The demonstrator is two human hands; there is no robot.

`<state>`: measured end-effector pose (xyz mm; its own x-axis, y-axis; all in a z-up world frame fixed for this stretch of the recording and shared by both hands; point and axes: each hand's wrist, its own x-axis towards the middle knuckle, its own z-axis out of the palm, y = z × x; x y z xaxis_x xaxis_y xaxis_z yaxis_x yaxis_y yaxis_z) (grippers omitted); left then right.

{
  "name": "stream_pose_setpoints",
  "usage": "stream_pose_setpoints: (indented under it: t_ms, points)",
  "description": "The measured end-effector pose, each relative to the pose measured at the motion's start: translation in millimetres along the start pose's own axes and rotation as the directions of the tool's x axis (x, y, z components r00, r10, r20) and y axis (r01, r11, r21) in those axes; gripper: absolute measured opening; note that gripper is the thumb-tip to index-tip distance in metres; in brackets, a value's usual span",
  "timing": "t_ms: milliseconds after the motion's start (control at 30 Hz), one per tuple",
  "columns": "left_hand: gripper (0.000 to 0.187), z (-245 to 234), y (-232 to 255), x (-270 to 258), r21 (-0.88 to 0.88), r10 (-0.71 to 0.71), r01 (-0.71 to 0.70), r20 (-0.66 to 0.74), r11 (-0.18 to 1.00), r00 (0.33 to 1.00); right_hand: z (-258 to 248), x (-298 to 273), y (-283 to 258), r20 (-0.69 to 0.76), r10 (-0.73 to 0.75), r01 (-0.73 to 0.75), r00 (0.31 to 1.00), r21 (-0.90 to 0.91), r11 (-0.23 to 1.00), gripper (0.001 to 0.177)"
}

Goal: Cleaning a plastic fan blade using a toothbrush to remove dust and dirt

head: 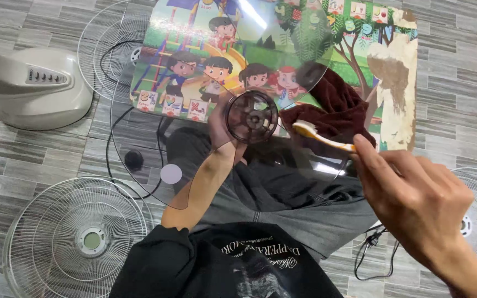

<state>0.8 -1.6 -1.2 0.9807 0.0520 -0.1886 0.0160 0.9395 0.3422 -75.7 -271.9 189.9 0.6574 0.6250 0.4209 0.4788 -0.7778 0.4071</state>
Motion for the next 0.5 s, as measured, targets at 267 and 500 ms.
stream_pose_setpoints:
  t_ms: [267,500]
  points:
    - [0.039,15,5,-5,0.079,-0.082,0.074,0.110,0.994,0.991,13,16,6,0.002,-0.162,0.158,0.987,-0.225,0.961,0.028]
    - [0.045,11,5,-4,0.228,-0.198,0.144,0.238,0.963,0.951,4,43,-16,-0.032,-0.320,0.273,0.947,-0.443,0.854,0.027]
